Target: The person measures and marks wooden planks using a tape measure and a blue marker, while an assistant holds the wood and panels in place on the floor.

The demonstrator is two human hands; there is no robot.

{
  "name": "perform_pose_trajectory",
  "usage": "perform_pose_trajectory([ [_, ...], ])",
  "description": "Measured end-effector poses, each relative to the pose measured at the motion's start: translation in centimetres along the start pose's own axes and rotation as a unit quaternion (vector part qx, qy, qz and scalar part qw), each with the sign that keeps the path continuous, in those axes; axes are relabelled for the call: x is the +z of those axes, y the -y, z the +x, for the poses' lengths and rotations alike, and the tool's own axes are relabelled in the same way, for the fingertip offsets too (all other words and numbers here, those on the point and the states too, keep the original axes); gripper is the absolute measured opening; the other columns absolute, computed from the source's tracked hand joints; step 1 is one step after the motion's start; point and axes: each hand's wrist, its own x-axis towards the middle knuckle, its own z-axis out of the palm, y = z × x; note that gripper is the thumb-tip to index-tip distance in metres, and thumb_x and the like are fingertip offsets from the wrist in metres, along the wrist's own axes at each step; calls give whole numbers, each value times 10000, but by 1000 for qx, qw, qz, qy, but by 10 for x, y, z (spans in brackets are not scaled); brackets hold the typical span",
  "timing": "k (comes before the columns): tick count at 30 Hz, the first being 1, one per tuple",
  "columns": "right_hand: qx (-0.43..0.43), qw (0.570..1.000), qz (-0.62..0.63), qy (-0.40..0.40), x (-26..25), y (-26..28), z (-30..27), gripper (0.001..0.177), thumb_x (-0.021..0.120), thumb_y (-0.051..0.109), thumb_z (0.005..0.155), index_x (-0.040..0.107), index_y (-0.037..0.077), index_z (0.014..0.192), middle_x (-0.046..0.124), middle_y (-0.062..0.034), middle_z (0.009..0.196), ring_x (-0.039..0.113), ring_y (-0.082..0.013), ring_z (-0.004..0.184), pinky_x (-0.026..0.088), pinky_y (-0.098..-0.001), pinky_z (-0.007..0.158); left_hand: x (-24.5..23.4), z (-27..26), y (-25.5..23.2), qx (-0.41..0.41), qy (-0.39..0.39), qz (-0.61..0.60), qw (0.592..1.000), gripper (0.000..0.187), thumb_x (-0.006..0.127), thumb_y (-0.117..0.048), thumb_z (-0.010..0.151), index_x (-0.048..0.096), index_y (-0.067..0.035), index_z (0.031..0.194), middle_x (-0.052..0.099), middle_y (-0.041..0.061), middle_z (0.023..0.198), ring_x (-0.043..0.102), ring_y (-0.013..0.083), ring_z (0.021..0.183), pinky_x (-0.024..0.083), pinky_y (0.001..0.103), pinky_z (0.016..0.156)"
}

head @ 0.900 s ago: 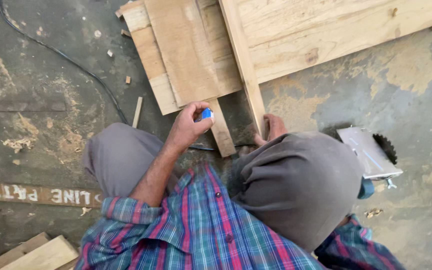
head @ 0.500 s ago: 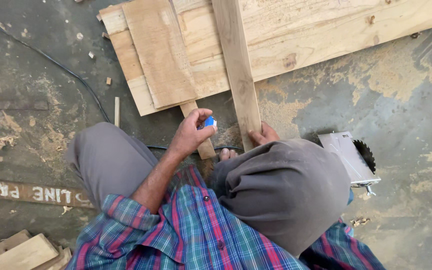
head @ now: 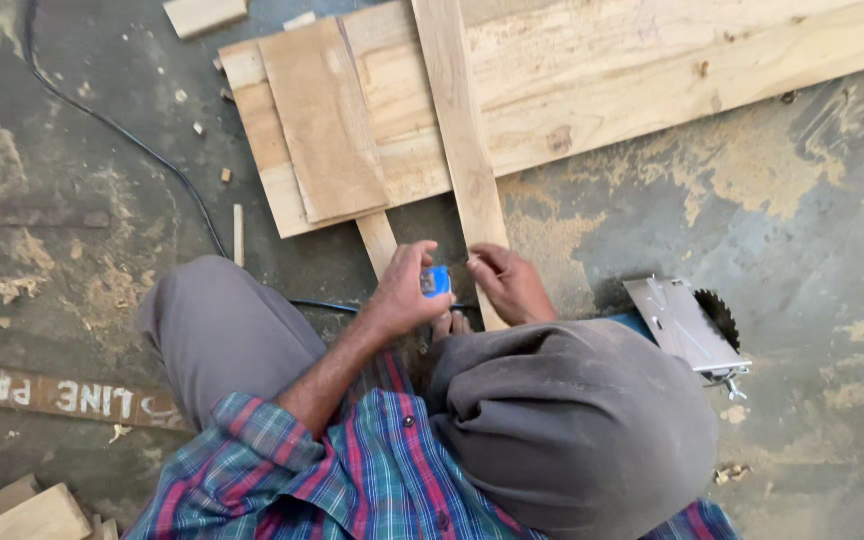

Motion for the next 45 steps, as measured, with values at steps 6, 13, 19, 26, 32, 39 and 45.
perform_pose_trajectory([
  [6,152,955,181,179,5,18,4,259,653,222,1012,754,13,1126,705,-45,814,623,-105,733,530,-277,670,-6,-11,-24,62,-3,2,998,909,818,-206,663,412,27,1442,541,243,1255,581,389,1179,499,448,986],
  [13,122,937,267,187,-26,30,6,151,762,138,924,723,-3,961,718,-58,810,657,-122,738,556,-273,699,-28,-10,-28,63,45,-23,997,721,762,-259,695,573,-34,1353,661,177,1134,666,342,1072,538,428,922],
  [19,108,888,442,-56,-102,5,31,10,680,29,935,686,37,939,699,-77,819,672,-179,696,628,-342,686,-88,7,-11,-170,44,162,971,368,764,-259,701,787,-45,999,679,147,991,675,243,880,562,388,793],
  [26,97,859,475,-165,-98,-32,37,68,706,90,1008,648,62,988,612,-15,798,600,-117,684,601,-339,692,-119,17,3,-127,145,124,973,273,726,-291,781,761,-26,834,740,124,717,712,215,649,569,375,633],
  [32,213,849,425,-231,-43,-36,36,310,590,429,1009,646,125,1037,641,-41,916,636,-149,784,569,-362,703,-109,41,12,-9,-41,68,997,227,675,-227,829,753,-15,842,715,120,743,685,163,645,550,325,631],
  [39,176,981,-32,-76,3,16,27,361,798,235,854,616,4,1065,739,-216,1012,722,-228,853,573,-399,768,-109,59,5,-63,-87,-45,993,216,701,-200,823,788,-34,930,695,54,681,619,91,595,493,288,551],
  [45,65,965,-239,-82,32,21,-5,283,754,156,890,553,42,1054,648,-207,962,657,-402,831,522,-518,718,-102,64,14,-67,-80,-54,993,238,701,-228,829,798,-43,944,712,52,700,625,81,611,503,284,566],
])
